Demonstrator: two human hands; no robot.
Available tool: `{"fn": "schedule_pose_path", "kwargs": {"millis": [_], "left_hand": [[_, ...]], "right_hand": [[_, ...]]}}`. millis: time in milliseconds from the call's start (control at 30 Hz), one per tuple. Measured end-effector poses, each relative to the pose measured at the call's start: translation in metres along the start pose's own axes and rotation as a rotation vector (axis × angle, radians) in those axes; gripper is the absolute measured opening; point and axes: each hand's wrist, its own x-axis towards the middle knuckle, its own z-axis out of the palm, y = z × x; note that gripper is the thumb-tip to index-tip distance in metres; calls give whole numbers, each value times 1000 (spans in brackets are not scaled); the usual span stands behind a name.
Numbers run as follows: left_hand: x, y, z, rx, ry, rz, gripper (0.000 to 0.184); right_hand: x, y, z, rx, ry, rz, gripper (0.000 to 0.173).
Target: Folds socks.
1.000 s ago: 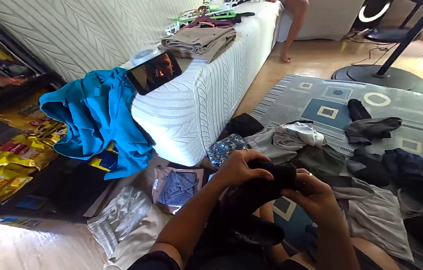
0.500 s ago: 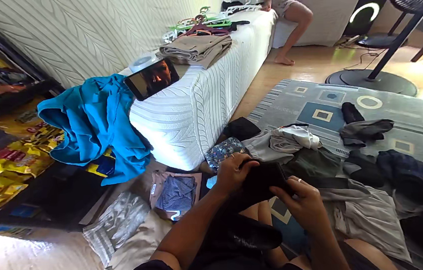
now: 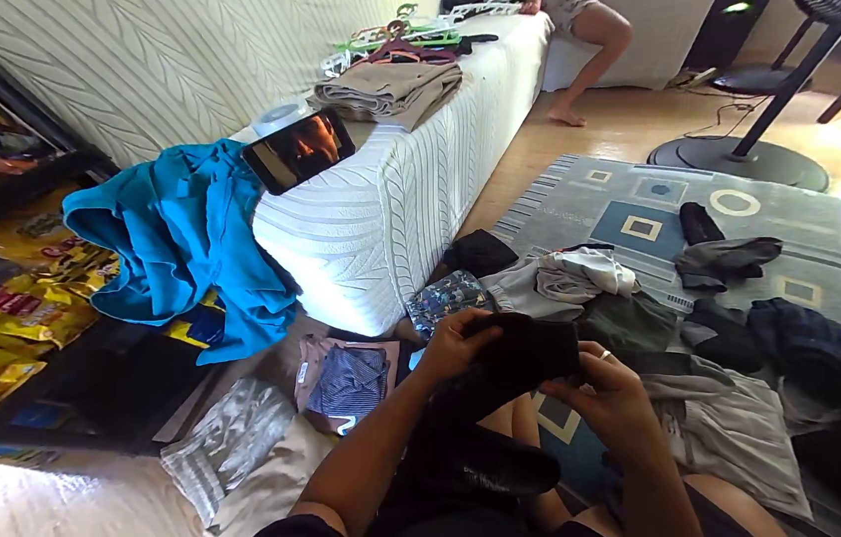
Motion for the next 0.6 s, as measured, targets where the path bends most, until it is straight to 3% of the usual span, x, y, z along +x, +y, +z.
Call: {"fn": "schedule_pose_path", "kwargs": {"millis": [167,267,333,400,500,533,567,600], "left_hand": [[4,-11,-3,279,133,214,16],[5,-20,-1,489,143,338,23],[4,-20,3,485,98,350,25],[4,-19,6,442,38,385,27],[0,-18,13,429,-70,457,28],[-1,-17,16,432,-110,491,27],[-2,-16,18,440,-136,527,27],[-2,-16,21,466,-137,557,27]], "right_hand": [[2,2,-1,-217,-9,-12,36],[1,3,-3,-171,8,-6,33],[0,3,-6,-40,36,51,31],[1,-2,-11,87,90,106,47],[4,-4,-15,56,106,134,92],[4,-3,-13,20,85,136,95],[4,-3,-11,-17,71,126,85],[3,-3,-7,-53,78,103,65]]}}
